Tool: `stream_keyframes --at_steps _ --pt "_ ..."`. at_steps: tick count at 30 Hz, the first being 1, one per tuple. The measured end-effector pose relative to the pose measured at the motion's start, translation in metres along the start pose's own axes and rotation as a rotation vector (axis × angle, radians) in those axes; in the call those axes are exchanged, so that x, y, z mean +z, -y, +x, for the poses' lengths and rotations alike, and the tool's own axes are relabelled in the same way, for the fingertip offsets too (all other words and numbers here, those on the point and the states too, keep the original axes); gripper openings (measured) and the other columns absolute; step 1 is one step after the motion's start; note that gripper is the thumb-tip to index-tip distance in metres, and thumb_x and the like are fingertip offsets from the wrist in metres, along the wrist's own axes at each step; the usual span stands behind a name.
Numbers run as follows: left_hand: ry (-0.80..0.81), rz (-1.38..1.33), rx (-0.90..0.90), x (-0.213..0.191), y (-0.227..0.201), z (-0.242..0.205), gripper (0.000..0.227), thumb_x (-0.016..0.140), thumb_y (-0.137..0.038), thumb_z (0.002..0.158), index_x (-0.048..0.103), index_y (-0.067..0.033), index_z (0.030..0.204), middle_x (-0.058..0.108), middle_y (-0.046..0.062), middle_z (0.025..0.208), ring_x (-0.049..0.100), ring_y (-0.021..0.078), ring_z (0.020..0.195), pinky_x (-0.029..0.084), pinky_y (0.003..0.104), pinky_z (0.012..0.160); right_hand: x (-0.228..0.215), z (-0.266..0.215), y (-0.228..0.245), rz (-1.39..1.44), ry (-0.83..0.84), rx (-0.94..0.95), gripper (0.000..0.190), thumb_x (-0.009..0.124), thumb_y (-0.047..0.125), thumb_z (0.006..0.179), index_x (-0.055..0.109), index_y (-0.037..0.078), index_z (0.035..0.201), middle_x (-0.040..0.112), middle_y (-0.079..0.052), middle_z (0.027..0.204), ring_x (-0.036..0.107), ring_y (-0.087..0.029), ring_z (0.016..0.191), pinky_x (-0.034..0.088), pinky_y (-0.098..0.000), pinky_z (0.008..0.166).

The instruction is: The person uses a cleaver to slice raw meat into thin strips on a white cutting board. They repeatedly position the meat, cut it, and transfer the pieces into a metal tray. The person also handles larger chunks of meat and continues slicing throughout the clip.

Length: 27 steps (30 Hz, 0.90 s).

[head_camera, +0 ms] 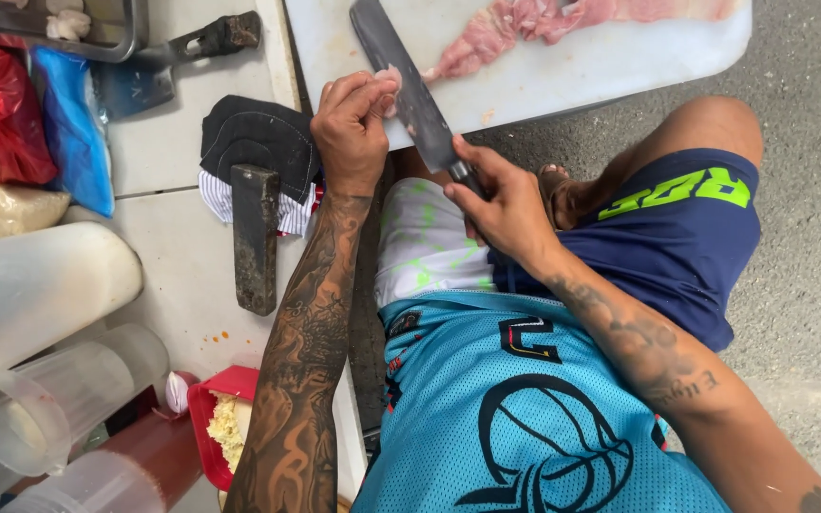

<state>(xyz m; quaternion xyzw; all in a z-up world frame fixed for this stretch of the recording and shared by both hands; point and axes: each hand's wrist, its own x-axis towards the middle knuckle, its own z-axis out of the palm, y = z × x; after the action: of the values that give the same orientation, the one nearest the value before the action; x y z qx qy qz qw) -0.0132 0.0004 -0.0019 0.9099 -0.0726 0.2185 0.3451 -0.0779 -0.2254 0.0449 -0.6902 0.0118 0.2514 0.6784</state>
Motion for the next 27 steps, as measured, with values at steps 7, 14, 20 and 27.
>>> stream_keyframes --at_steps 7,14,20,27 --pt "-0.021 0.022 -0.029 0.003 0.005 -0.005 0.026 0.072 0.007 0.086 0.081 -0.0129 0.100 0.071 0.002 0.095 0.064 0.0241 0.092 0.058 0.037 0.076 -0.014 -0.057 -0.006 -0.165 -0.034 0.119 0.057 0.073 0.011 0.093 0.057 0.015 0.148 0.069 -0.002 0.070 0.054 -0.008 0.039 0.052 -0.0219 0.038" --pt "-0.048 0.001 0.012 0.002 0.005 -0.009 0.039 0.064 0.017 0.078 0.080 -0.0092 0.102 0.073 0.005 0.097 0.067 0.0274 0.095 0.059 0.040 0.080 0.010 -0.016 0.003 -0.097 -0.035 -0.043 0.055 0.071 0.008 0.095 0.054 0.011 0.148 0.067 -0.004 0.064 0.057 -0.010 0.038 0.052 -0.0247 0.034" --pt "-0.062 -0.002 0.007 -0.002 0.004 -0.011 0.037 0.061 0.014 0.081 0.082 -0.0096 0.099 0.072 0.007 0.094 0.066 0.0280 0.089 0.059 0.040 0.075 0.003 -0.051 -0.008 -0.029 -0.015 0.053 0.059 0.070 0.004 0.094 0.052 0.008 0.150 0.059 -0.003 0.059 0.054 -0.010 0.038 0.049 -0.0231 0.032" --pt "-0.058 -0.014 0.027 0.001 0.012 -0.013 0.028 0.070 0.011 0.083 0.081 -0.0088 0.099 0.070 0.005 0.094 0.066 0.0276 0.091 0.058 0.040 0.077 0.015 -0.024 -0.011 0.046 0.028 -0.021 0.058 0.068 0.003 0.096 0.049 0.007 0.151 0.060 -0.008 0.061 0.057 -0.014 0.036 0.047 -0.0257 0.029"
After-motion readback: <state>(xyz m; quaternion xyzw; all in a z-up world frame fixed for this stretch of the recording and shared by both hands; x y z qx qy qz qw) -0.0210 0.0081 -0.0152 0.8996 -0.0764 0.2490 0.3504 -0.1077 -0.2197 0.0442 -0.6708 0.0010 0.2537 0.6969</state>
